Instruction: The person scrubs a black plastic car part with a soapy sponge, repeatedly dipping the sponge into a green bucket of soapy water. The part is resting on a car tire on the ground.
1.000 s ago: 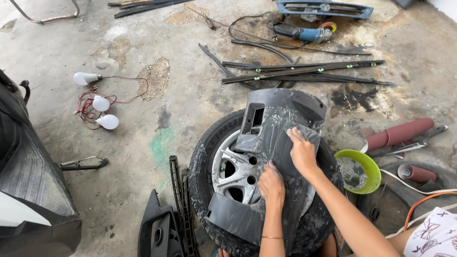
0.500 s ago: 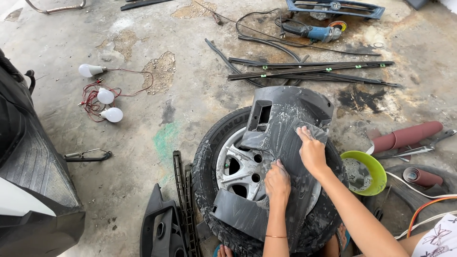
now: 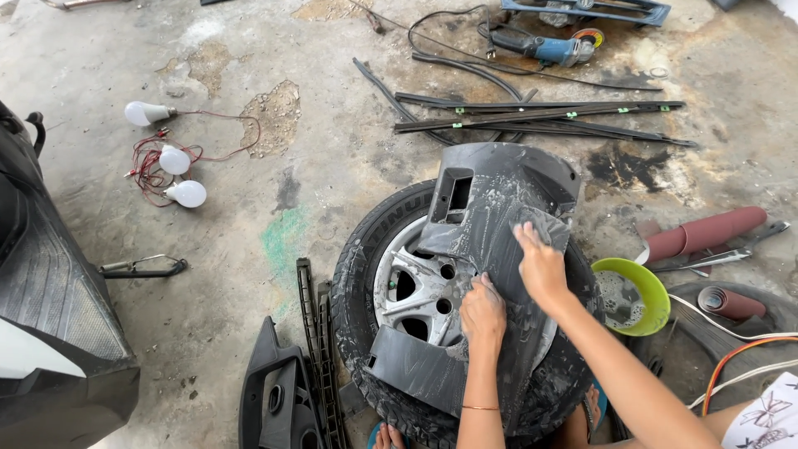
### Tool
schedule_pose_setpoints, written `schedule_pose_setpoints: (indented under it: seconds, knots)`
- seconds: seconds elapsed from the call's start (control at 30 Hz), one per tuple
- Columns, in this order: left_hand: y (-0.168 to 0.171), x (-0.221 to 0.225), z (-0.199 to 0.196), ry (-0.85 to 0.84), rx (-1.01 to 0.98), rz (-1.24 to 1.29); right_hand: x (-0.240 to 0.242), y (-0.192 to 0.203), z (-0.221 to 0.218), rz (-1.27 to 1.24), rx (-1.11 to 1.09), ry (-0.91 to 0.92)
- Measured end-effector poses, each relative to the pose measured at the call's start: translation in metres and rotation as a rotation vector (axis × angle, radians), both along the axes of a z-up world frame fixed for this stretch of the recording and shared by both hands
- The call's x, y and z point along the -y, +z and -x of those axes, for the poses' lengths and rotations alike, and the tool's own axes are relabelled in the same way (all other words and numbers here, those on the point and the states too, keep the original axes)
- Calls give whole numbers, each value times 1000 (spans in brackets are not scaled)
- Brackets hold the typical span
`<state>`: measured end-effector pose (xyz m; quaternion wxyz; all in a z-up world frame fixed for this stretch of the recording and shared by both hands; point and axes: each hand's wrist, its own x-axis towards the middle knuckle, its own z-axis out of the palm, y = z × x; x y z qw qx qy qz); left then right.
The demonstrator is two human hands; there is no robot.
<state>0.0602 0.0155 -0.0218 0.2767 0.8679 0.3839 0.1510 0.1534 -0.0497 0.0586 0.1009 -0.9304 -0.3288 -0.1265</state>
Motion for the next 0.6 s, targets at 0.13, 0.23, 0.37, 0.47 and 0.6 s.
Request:
schedule_pose_setpoints:
  seconds: [0.13, 0.23, 0.37, 0.47, 0.6]
  knots:
    - [-1, 3, 0, 4, -17, -32, -2, 2, -19, -16, -16, -74]
    - [-2, -1, -1, -2, -26, 9, -6, 50, 54, -67, -90, -24]
    - [46, -9, 14, -47, -106, 366, 30, 20, 101, -10, -240, 105]
    - [19, -8, 4, -42, -125, 372, 18, 17, 80, -47, -233, 99]
    - [6, -4, 2, -32, -44, 103, -8, 19, 14, -78, -109, -10]
